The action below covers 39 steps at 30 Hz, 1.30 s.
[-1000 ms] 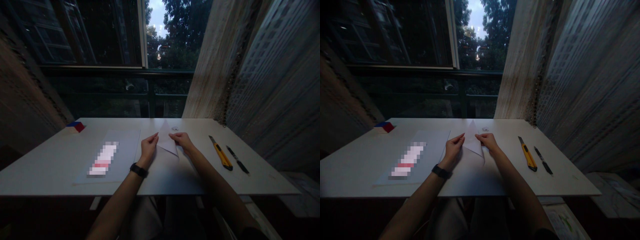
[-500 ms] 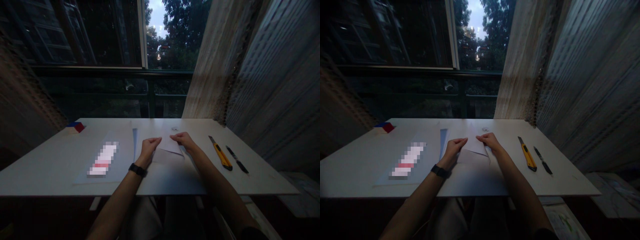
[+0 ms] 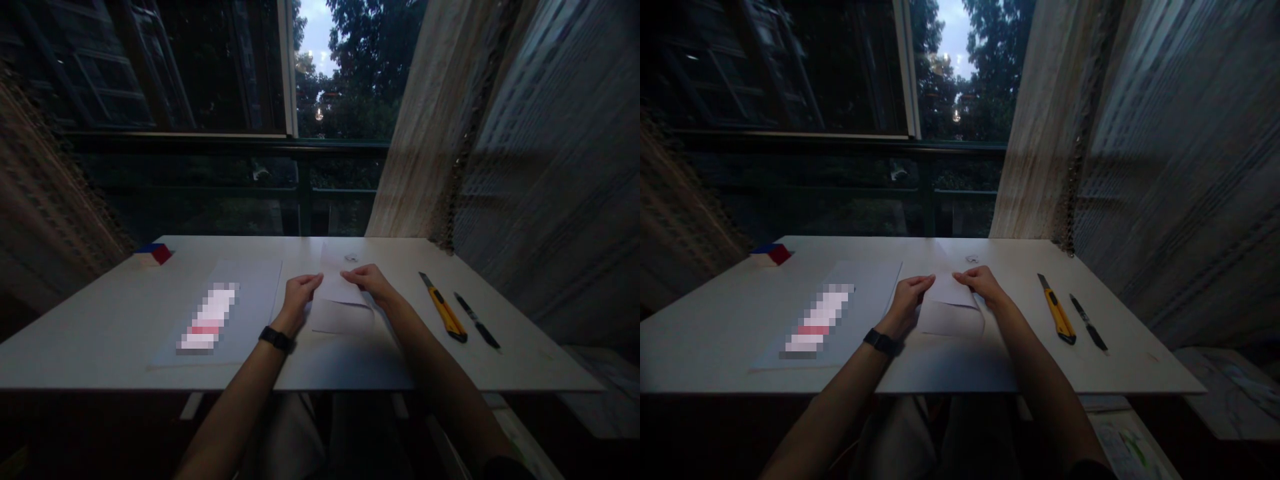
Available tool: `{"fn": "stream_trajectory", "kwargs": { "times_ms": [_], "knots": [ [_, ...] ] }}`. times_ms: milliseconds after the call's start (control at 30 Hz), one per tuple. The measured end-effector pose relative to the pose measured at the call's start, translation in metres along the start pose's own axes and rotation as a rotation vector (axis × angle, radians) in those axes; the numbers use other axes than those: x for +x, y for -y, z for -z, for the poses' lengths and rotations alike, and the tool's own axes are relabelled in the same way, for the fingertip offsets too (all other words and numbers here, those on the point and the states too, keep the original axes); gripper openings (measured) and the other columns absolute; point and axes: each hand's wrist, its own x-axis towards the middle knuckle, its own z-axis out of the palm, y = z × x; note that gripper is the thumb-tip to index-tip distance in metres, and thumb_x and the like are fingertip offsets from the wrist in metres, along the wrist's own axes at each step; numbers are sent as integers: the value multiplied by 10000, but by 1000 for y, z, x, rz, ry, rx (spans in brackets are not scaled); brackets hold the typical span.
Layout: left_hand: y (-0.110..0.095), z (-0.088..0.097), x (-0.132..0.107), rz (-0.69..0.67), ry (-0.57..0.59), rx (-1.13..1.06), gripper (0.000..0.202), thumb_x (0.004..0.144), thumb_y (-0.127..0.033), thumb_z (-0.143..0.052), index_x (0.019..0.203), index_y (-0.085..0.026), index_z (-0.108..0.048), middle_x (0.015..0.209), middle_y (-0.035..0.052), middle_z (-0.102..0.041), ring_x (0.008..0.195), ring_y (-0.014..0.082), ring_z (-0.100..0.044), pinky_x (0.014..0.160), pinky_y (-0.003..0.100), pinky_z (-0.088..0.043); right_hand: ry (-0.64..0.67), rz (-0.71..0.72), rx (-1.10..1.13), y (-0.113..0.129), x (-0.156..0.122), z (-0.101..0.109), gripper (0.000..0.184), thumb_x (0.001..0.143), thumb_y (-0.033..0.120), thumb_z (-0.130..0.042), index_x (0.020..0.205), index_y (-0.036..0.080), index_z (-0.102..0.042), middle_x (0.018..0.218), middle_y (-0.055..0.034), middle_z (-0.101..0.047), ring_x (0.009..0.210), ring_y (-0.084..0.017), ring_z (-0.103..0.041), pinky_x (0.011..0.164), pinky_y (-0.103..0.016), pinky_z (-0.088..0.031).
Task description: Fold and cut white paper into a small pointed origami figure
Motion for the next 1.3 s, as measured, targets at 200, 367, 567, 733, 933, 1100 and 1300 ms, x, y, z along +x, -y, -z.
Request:
{"fn": "stream_trajectory", "kwargs": {
  "times_ms": [200, 367, 567, 733, 933, 1100, 1300],
  "knots": [
    [2, -1, 1, -13, 49, -52, 448, 604, -508, -694, 749, -84, -676, 666, 90, -668, 574, 160, -597, 545, 266, -465, 175, 60, -170, 1, -5, -9, 413, 558, 503, -697, 455, 121, -578, 393, 52, -378, 430, -59, -293, 444, -233, -183],
    [-2, -4, 1, 21, 25, -173, 437, 665, -478, -663, 846, -81, -655, 790, 126, -691, 685, 198, -641, 652, 314, -506, 228, 62, -187, 1, -8, -17, 432, 582, 513, -680, 454, 123, -547, 405, 62, -331, 442, -55, -271, 449, -235, -163],
    [-5, -3, 2, 35, 4, -236, 362, 736, -411, -626, 859, -70, -646, 916, 167, -680, 777, 210, -649, 736, 328, -508, 259, 64, -181, 2, -9, -16, 452, 594, 516, -674, 427, 131, -506, 408, 65, -295, 443, -51, -230, 450, -246, -140],
    [-5, -3, 2, 28, 5, -249, 350, 752, -404, -613, 867, -75, -641, 953, 168, -672, 785, 213, -650, 747, 347, -513, 205, 61, -203, -1, -7, -16, 456, 555, 520, -697, 412, 135, -501, 403, 64, -291, 445, -53, -235, 453, -248, -141],
    [-6, -1, 4, -24, -7, -205, 364, 744, -412, -616, 860, -68, -646, 941, 169, -674, 751, 209, -652, 696, 329, -517, 266, -1, -195, -2, -11, -14, 432, 578, 521, -684, 478, 118, -565, 435, 46, -381, 464, -60, -288, 463, -244, -175],
    [-6, -1, 4, -16, -9, -179, 355, 714, -409, -643, 824, -72, -660, 890, 158, -686, 731, 210, -652, 688, 330, -510, 244, -15, -204, 0, -25, -9, 433, 590, 518, -678, 472, 119, -558, 426, 44, -381, 463, -62, -291, 466, -244, -185],
    [-4, 0, 7, -16, -13, -163, 333, 692, -399, -656, 778, -79, -670, 830, 137, -695, 699, 200, -649, 665, 311, -504, 246, -12, -234, -6, -39, -1, 471, 601, 534, -662, 415, 142, -477, 398, 61, -299, 437, -54, -242, 449, -251, -158]
  ]
}}
